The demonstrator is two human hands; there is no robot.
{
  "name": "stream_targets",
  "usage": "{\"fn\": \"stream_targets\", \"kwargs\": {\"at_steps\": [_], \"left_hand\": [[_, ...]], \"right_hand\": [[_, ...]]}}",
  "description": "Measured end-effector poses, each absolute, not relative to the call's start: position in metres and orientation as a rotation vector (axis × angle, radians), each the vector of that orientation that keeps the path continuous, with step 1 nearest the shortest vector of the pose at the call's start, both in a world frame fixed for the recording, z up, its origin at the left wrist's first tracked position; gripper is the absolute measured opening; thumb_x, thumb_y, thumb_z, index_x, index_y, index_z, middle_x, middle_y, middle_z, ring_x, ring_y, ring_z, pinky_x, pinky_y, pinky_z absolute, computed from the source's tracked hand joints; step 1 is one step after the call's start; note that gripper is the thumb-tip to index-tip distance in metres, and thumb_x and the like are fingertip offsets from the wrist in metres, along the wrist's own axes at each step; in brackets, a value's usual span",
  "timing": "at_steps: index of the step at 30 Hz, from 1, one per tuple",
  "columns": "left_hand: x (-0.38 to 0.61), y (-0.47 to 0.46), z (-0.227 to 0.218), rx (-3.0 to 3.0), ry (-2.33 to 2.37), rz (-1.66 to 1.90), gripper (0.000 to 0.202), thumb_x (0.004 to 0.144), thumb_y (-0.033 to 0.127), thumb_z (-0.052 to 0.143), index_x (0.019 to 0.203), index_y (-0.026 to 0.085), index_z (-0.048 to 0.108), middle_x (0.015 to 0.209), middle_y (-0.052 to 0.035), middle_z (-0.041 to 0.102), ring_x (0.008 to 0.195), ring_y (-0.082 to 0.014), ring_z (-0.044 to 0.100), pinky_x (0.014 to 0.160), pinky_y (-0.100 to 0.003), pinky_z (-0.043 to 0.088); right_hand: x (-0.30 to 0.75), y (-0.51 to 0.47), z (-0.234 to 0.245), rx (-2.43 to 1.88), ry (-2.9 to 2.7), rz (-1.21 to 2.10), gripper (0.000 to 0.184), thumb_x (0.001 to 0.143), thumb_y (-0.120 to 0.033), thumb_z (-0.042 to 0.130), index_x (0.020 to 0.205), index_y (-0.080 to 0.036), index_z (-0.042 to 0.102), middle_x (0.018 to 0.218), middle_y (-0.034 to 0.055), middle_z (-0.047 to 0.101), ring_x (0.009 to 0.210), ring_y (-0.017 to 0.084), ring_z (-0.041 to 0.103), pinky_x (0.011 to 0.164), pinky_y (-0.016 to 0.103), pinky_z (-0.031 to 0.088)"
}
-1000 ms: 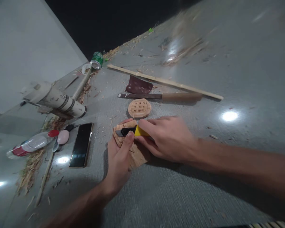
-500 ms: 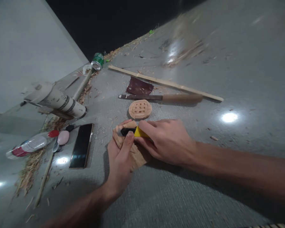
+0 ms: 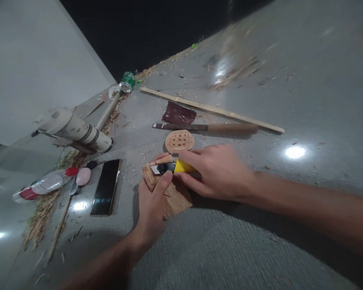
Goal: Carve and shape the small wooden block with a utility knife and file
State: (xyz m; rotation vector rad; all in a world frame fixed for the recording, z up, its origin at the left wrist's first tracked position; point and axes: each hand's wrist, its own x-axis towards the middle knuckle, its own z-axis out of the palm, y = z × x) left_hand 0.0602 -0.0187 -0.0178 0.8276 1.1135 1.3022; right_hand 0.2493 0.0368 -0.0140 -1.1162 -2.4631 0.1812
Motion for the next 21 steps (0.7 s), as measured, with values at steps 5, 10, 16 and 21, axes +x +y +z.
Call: {"fn": "stream_targets", "kwargs": {"at_steps": [5, 10, 16, 21], "left_hand": [[0.060, -0.020, -0.018, 0.846, 1.144, 1.262, 0.050, 0.091, 0.042, 0.089, 0.136, 0.026, 0.072, 0.125, -0.0065, 0.079, 0.113, -0.0230, 0.076, 0.101, -0.036, 0.062], [0.059, -0.021, -0.019, 0.883, 1.120, 1.264, 0.044, 0.094, 0.043, 0.087, 0.132, 0.027, 0.074, 0.128, -0.0061, 0.079, 0.115, -0.0224, 0.075, 0.103, -0.035, 0.061], [0.060, -0.022, -0.018, 0.916, 1.160, 1.265, 0.038, 0.097, 0.047, 0.085, 0.128, 0.027, 0.073, 0.128, -0.0071, 0.080, 0.119, -0.0251, 0.076, 0.108, -0.040, 0.060], [0.063, -0.020, -0.020, 0.865, 1.145, 1.304, 0.038, 0.100, 0.051, 0.082, 0.128, 0.026, 0.074, 0.131, -0.0084, 0.080, 0.123, -0.0268, 0.076, 0.110, -0.041, 0.061]], "right_hand": [[0.249, 0.035, -0.008, -1.078, -2.496, 0.151, 0.038, 0.111, -0.050, 0.041, 0.094, -0.022, 0.062, 0.074, 0.0048, 0.068, 0.060, 0.017, 0.047, 0.064, 0.035, 0.016], [0.250, 0.034, -0.007, -1.038, -2.494, 0.139, 0.040, 0.112, -0.052, 0.041, 0.094, -0.022, 0.062, 0.072, 0.0041, 0.068, 0.058, 0.016, 0.047, 0.064, 0.035, 0.016], [0.244, 0.027, -0.013, -1.083, -2.471, 0.094, 0.049, 0.117, -0.053, 0.031, 0.096, -0.021, 0.062, 0.070, 0.0036, 0.065, 0.058, 0.017, 0.048, 0.061, 0.035, 0.019], [0.238, 0.023, -0.012, -1.228, -2.410, 0.107, 0.057, 0.116, -0.062, 0.029, 0.096, -0.021, 0.063, 0.064, 0.0025, 0.061, 0.051, 0.015, 0.041, 0.057, 0.032, 0.017]]}}
